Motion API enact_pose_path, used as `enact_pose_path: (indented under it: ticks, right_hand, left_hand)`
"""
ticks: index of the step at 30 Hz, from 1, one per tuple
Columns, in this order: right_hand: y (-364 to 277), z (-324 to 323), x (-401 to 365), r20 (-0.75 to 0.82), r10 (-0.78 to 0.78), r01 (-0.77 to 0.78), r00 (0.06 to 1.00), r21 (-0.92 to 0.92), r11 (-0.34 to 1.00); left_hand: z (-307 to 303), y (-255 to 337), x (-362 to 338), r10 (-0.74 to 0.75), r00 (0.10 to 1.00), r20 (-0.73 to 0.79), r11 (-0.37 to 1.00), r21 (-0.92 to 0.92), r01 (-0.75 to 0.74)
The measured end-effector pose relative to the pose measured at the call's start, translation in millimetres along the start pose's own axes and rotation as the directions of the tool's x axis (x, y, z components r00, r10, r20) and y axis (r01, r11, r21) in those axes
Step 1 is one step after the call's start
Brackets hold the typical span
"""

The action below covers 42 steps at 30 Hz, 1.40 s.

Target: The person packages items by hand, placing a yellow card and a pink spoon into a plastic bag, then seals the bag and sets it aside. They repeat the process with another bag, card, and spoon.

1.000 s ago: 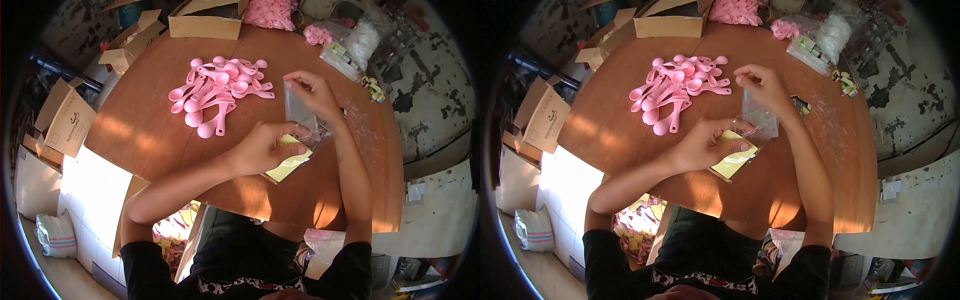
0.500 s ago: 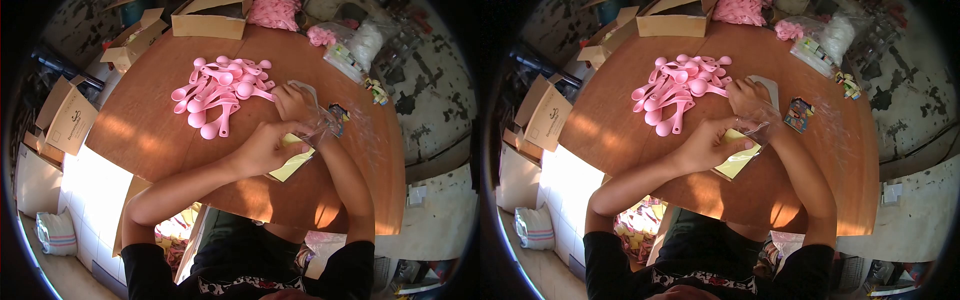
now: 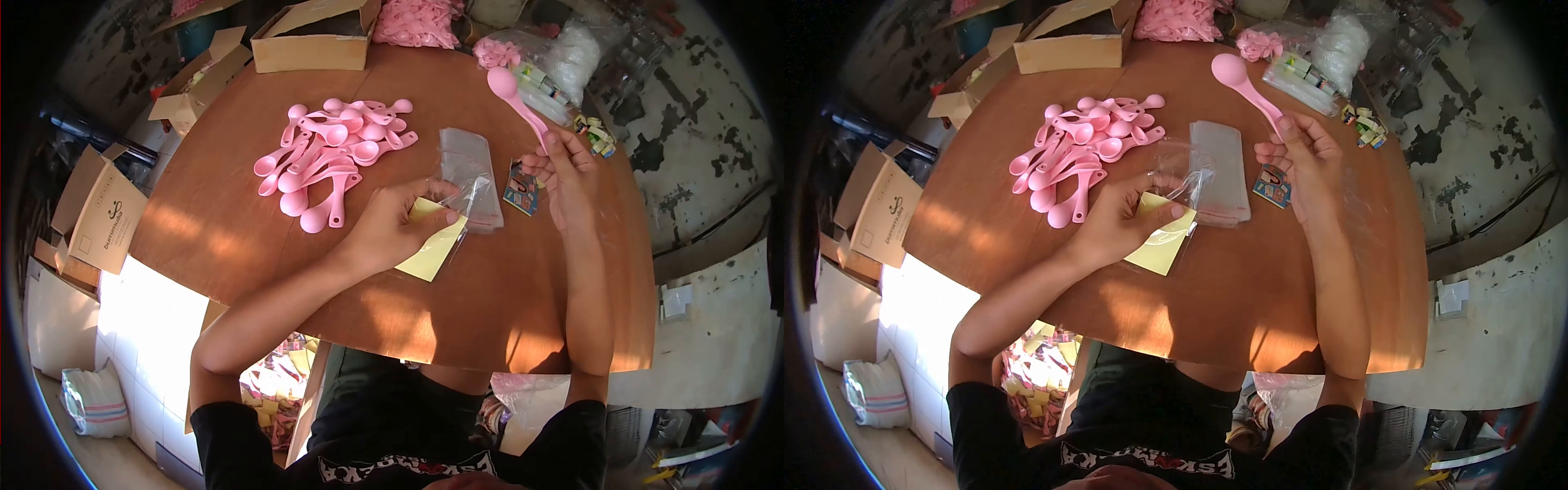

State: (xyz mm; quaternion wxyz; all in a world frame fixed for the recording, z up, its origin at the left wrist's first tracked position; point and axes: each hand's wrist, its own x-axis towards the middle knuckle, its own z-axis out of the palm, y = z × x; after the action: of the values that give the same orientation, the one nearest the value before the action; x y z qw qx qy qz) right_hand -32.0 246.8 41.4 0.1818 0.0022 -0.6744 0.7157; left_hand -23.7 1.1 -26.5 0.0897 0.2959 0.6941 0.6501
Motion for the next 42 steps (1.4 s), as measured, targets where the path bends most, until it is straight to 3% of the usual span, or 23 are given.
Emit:
enact_pose_path:
  ticks: [2,4,6,10,12,13,15,18,20,24,27,29,32,34,35,39,41,42]
  right_hand:
    - [-18,-5,-3,0.061,-0.139,0.140,0.988,-0.020,0.990]
    - [-32,-9,-10,0.082,-0.146,0.148,0.986,-0.022,0.989]
    - [-38,-11,-14,0.160,-0.207,0.232,0.965,-0.154,0.960]
    - [-45,-12,-17,0.199,-0.160,0.214,0.967,-0.288,0.933]
    - [-36,-16,-11,0.401,-0.289,0.450,0.869,-0.399,0.799]
    - [-35,-17,-11,0.398,-0.291,0.449,0.870,-0.397,0.801]
    - [-33,-19,-10,0.547,-0.214,0.514,0.809,-0.482,0.710]
    - [-32,-8,-20,0.505,-0.169,0.418,0.846,-0.432,0.799]
    - [-26,-3,-21,0.452,-0.214,0.402,0.866,-0.376,0.835]
    - [-22,14,-29,0.295,-0.381,0.458,0.876,-0.269,0.847]
    - [-23,25,-42,0.242,-0.377,0.438,0.894,-0.293,0.850]
    - [-22,29,-47,0.289,-0.390,0.472,0.874,-0.318,0.822]
    - [-21,35,-49,0.405,-0.460,0.596,0.790,-0.331,0.731]
    - [-21,38,-52,0.588,-0.459,0.725,0.666,-0.364,0.585]
    - [-19,38,-54,0.610,-0.457,0.746,0.647,-0.385,0.543]
    - [-25,38,-60,0.596,-0.425,0.710,0.681,-0.393,0.585]
    - [-35,37,-63,0.576,-0.483,0.741,0.660,-0.392,0.545]
    - [-40,37,-65,0.575,-0.488,0.745,0.657,-0.391,0.541]
  left_hand:
    - [2,-2,0,0.024,1.000,-0.002,0.999,0.021,-0.024]
    - [3,-4,0,0.006,0.999,-0.038,1.000,-0.026,-0.007]
    - [2,-2,0,-0.023,1.000,-0.018,1.000,-0.013,0.022]
    - [3,-2,0,-0.035,0.999,-0.018,0.999,-0.006,0.035]
    - [4,-5,1,-0.005,1.000,-0.020,1.000,-0.001,0.005]
    - [4,-5,2,0.023,1.000,-0.017,1.000,-0.001,-0.023]
    - [3,-5,2,0.051,0.999,-0.015,0.999,-0.001,-0.051]
    - [1,-3,1,-0.041,0.998,0.056,0.992,0.118,0.035]
    - [4,-6,2,0.156,0.988,0.006,0.980,0.124,-0.156]
    - [4,-1,0,0.095,0.995,-0.014,0.990,0.107,-0.093]
    - [4,6,-1,0.166,0.986,0.028,0.978,0.124,-0.168]
    - [3,11,-3,0.107,0.987,0.121,0.992,0.055,-0.114]
    - [8,7,-3,0.135,0.990,0.050,0.990,0.031,-0.137]
    - [7,8,-3,0.147,0.986,0.074,0.988,0.033,-0.149]
    - [6,9,-4,0.156,0.983,0.095,0.987,0.034,-0.160]
    - [8,15,-8,0.168,0.984,0.056,0.986,0.008,-0.168]
    - [8,31,-16,0.245,0.965,0.098,0.948,0.184,-0.259]
    - [11,35,-20,0.250,0.963,0.100,0.946,0.188,-0.265]
